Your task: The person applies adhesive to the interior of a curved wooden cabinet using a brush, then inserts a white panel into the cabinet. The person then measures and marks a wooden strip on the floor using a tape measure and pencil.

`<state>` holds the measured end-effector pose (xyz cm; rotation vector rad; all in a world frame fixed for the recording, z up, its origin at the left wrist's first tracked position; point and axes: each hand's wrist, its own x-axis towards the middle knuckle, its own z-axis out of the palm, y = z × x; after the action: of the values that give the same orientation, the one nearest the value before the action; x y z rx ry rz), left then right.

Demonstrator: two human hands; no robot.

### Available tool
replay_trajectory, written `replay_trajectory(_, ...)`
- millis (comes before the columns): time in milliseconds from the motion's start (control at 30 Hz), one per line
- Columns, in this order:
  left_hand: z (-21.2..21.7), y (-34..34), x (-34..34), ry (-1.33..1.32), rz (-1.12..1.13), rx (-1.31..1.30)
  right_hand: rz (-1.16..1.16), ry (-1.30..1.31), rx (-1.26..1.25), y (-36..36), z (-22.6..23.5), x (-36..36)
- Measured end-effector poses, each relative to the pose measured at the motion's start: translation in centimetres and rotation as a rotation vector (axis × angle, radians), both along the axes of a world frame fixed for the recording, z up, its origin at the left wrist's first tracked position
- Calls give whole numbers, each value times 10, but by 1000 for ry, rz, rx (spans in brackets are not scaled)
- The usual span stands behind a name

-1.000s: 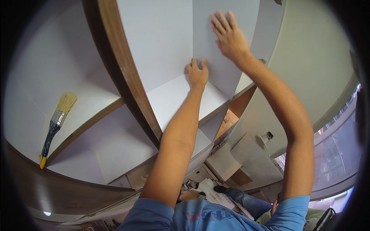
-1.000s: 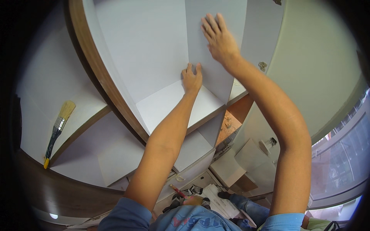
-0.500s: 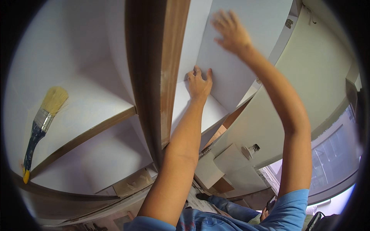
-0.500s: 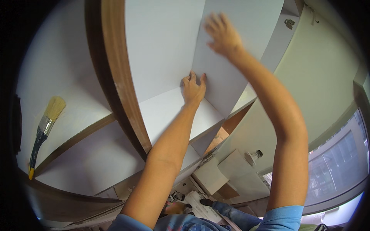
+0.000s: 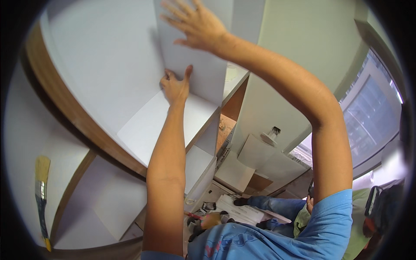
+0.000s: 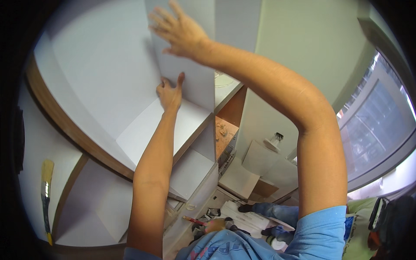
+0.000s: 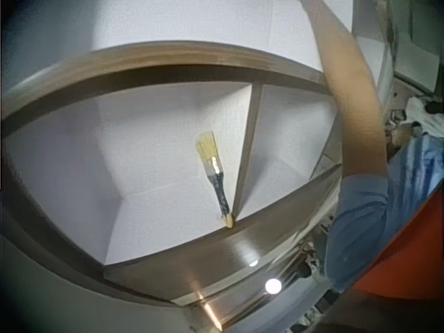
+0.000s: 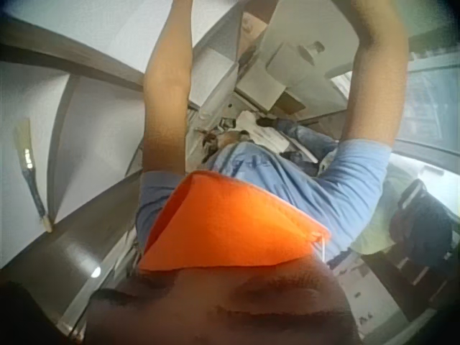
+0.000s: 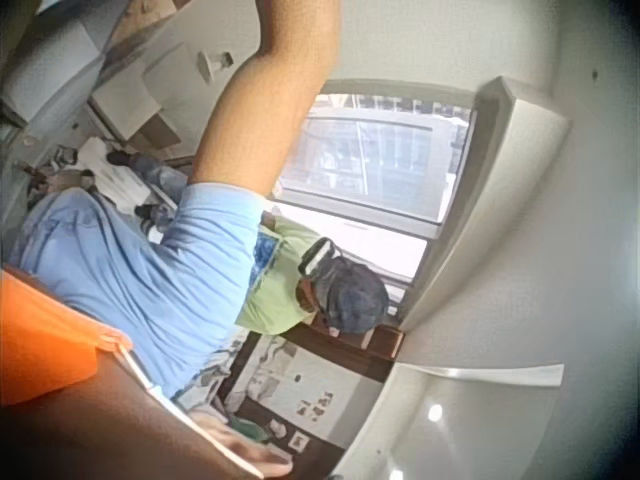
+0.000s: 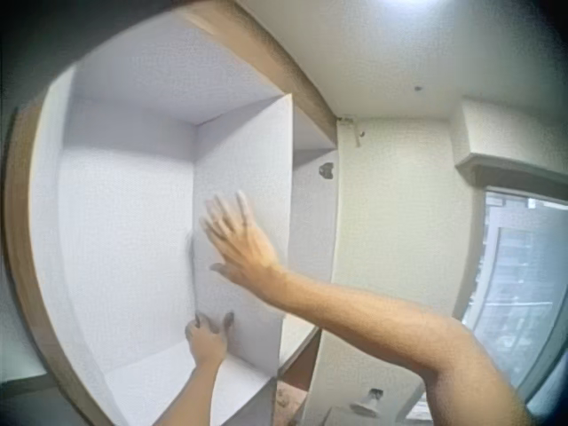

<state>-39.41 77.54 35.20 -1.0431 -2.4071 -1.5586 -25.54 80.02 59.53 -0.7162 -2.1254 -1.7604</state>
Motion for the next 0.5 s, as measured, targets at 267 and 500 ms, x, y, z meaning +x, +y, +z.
replay_trajectory(267, -8, 16, 3, 47, -73, 32, 68, -40, 14, 12, -62, 12)
replay_trajectory(500, -22, 21, -22, 36, -157, 130, 295, 42, -376, -20, -231, 72)
